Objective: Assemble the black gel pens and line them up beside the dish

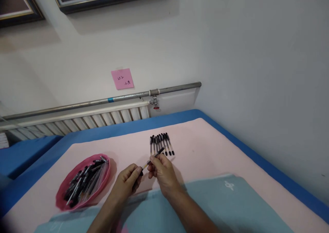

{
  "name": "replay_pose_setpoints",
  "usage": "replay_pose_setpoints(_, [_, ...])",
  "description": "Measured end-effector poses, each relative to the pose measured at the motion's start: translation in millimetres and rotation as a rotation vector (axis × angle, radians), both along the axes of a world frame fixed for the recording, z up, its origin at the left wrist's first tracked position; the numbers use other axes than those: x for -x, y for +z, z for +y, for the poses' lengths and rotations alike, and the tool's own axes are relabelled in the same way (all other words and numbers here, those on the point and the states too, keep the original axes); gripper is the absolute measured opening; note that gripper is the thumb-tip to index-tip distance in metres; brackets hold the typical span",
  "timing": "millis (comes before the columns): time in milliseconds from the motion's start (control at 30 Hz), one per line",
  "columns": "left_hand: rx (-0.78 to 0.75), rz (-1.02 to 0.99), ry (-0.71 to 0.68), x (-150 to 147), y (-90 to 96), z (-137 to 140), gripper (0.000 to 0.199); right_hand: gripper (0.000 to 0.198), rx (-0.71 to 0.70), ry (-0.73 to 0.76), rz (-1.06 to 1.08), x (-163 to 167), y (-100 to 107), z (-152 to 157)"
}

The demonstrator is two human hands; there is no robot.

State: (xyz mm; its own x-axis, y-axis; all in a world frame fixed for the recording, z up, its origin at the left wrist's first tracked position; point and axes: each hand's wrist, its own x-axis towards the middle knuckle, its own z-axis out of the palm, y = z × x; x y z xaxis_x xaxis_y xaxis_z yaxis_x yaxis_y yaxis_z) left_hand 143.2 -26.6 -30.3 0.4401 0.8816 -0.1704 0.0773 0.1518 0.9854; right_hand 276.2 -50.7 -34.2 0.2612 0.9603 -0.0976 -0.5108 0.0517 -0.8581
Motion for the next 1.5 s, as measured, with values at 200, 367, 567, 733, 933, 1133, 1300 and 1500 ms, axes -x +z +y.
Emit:
replay_pose_setpoints(200, [-0.014,-0.001,0.012,4.3,2.6,2.8,0.043,0.023,-0.003,0.004,-0.061,1.8,0.7,-0.8])
replay_pose_setpoints(367, [0.106,-0.124,0.057,11.0,3.3,6.0,0.035,0.024,-0.009,0.101,-0.134,8.8,4.7,-5.2])
replay_pose_setpoints(567, [0.13,-0.157,0.045,13.0,1.0,9.7,0.031,0.026,0.001,0.198,-0.224,9.3,2.8,-5.3])
replay_pose_setpoints(733, [0.115,-0.19,0.045,15.2,-0.7,12.8,0.029,0.022,0.026,0.359,-0.31,9.8,1.4,-8.4])
replay_pose_setpoints(933, [0.13,-0.32,-0.076,23.5,5.8,10.9,0.027,0.019,0.023,0.552,-0.34,14.4,2.5,-15.2])
replay_pose_setpoints(1133, [0.201,-0.395,-0.116,25.5,5.3,13.0,0.029,0.021,-0.002,0.63,-0.294,12.0,7.3,-16.7])
replay_pose_setpoints(1300, [0.253,-0.509,-0.028,23.6,7.5,13.6,0.023,0.021,-0.002,0.671,-0.284,11.5,11.4,-17.7])
replay_pose_setpoints(1500, [0.242,-0.5,0.057,25.0,1.9,16.4,0.023,0.013,0.053,0.654,-0.33,16.4,9.9,-18.9])
